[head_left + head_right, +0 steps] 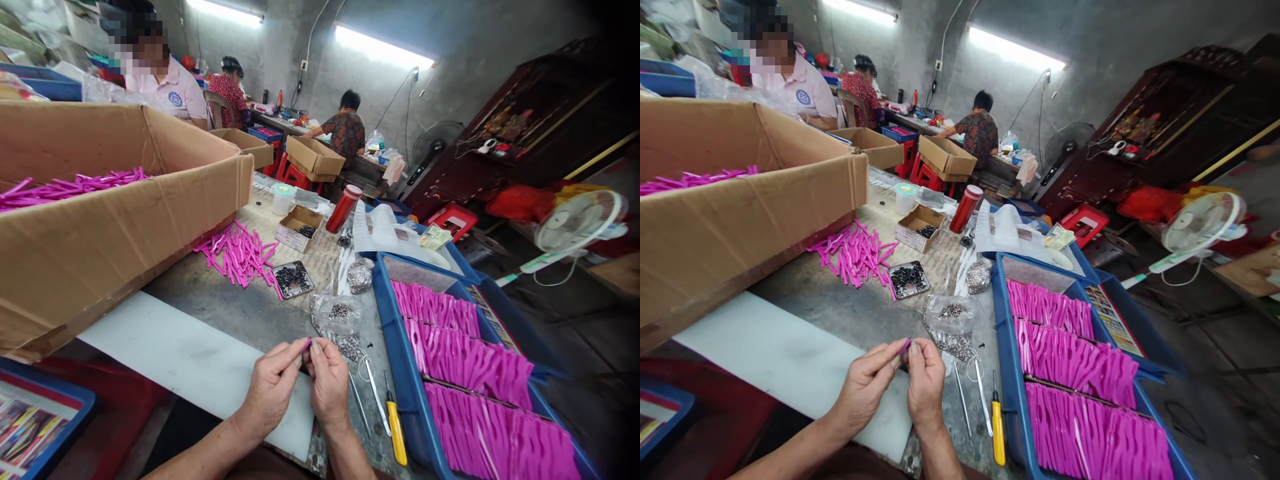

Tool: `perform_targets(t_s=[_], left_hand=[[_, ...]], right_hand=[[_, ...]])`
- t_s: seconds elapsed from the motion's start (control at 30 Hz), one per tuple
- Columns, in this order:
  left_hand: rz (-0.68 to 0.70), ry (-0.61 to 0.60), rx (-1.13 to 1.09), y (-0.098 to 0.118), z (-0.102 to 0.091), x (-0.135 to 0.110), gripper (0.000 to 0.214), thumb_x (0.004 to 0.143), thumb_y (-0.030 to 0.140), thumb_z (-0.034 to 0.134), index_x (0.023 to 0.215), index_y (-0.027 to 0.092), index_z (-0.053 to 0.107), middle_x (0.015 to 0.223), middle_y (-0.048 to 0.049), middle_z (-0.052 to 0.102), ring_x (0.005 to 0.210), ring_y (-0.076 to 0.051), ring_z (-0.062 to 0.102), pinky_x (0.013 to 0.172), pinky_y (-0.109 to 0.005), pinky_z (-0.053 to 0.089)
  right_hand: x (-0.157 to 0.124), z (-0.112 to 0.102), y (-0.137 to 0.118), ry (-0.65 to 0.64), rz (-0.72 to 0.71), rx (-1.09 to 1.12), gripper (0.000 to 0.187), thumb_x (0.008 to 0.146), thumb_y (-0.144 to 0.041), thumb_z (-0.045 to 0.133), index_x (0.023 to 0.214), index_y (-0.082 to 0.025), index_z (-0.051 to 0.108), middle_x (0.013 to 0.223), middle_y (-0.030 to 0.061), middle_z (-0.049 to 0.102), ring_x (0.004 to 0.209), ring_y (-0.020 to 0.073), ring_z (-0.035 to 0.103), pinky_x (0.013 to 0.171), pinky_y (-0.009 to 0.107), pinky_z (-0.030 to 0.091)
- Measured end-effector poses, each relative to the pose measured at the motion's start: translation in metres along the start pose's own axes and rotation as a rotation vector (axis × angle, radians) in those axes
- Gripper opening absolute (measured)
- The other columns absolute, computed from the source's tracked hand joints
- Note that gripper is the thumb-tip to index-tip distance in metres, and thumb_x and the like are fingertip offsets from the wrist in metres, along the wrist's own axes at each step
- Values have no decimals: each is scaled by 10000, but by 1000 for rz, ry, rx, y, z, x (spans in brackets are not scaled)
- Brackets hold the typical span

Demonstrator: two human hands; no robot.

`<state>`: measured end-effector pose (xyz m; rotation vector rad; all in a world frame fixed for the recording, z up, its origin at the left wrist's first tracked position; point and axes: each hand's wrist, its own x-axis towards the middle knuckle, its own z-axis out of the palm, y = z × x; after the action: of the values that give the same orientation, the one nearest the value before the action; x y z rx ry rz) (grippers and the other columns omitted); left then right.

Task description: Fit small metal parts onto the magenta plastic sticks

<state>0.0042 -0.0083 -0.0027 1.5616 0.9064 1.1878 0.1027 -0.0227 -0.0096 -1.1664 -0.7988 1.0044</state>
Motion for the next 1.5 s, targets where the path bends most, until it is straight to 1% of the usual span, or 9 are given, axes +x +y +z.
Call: perform_targets(t_s=[0.1, 0.2, 0.43, 0.6, 0.77, 0.93, 1.03, 1.3, 1.5], left_hand=[[2, -2, 7, -2, 1, 0, 280, 760, 140, 465, 996, 171, 612, 728, -37, 606, 659, -133, 561, 608, -230, 472], [1, -5, 10, -1, 1, 0, 280, 764, 146, 461, 999, 173, 610, 744, -41, 614, 674, -136, 564, 614, -233, 476], [-3, -6, 24, 4, 0, 0, 275, 763, 164, 462, 990, 172, 617, 704, -36, 601, 645, -135, 552, 590, -230, 472], [10, -25, 31, 2, 1, 0, 284, 771, 160, 452, 1010, 173, 604, 718, -38, 601, 655, -135, 552, 606, -232, 468], [14, -25, 24, 0, 1, 0, 277, 772, 169, 451, 998, 168, 610, 727, -40, 605, 663, -137, 559, 606, -231, 470], [14, -26, 24, 1, 0, 1, 282, 773, 156, 444, 1004, 164, 606, 732, -42, 603, 675, -137, 560, 613, -228, 468], [16, -23, 27, 1, 1, 1, 282, 771, 159, 448, 1003, 164, 607, 714, -38, 597, 649, -133, 553, 591, -223, 465], [16, -29, 44, 2, 2, 1, 279, 772, 162, 446, 996, 164, 612, 695, -33, 578, 636, -130, 544, 584, -222, 458], [35, -33, 23, 3, 3, 0, 277, 772, 169, 452, 999, 169, 610, 679, -30, 577, 623, -130, 542, 579, -224, 458]], right_hand=[[0, 0, 0, -3, -12, 1, 220, 743, -371, 495, 670, -164, 516, 523, -56, 390, 459, 70, 341, 446, 183, 313], [-1, -1, 1, -8, -2, 22, 221, 740, -377, 497, 701, -162, 531, 527, -51, 405, 453, 70, 343, 435, 182, 307], [-1, -4, 3, -10, 14, 39, 171, 700, -336, 556, 726, -168, 543, 612, -19, 502, 545, 95, 434, 524, 210, 366], [1, -5, 2, -22, -17, 19, 177, 712, -338, 539, 673, -166, 528, 545, -46, 436, 486, 76, 371, 470, 188, 326], [1, -4, -1, -38, -16, 40, 222, 731, -377, 510, 665, -165, 523, 505, -63, 371, 445, 63, 304, 423, 171, 277], [0, -4, 1, -47, 8, 85, 210, 740, -373, 503, 727, -167, 536, 529, -54, 395, 451, 62, 308, 426, 170, 273], [1, -5, 3, -47, -2, 83, 187, 732, -355, 521, 741, -169, 536, 536, -54, 399, 460, 64, 317, 440, 175, 281], [3, -6, 4, -27, -20, 31, 202, 712, -355, 532, 645, -166, 503, 507, -63, 377, 442, 67, 293, 422, 182, 263], [4, -7, 3, -11, -24, 11, 217, 714, -357, 519, 612, -168, 485, 493, -66, 360, 432, 66, 279, 412, 181, 253]])
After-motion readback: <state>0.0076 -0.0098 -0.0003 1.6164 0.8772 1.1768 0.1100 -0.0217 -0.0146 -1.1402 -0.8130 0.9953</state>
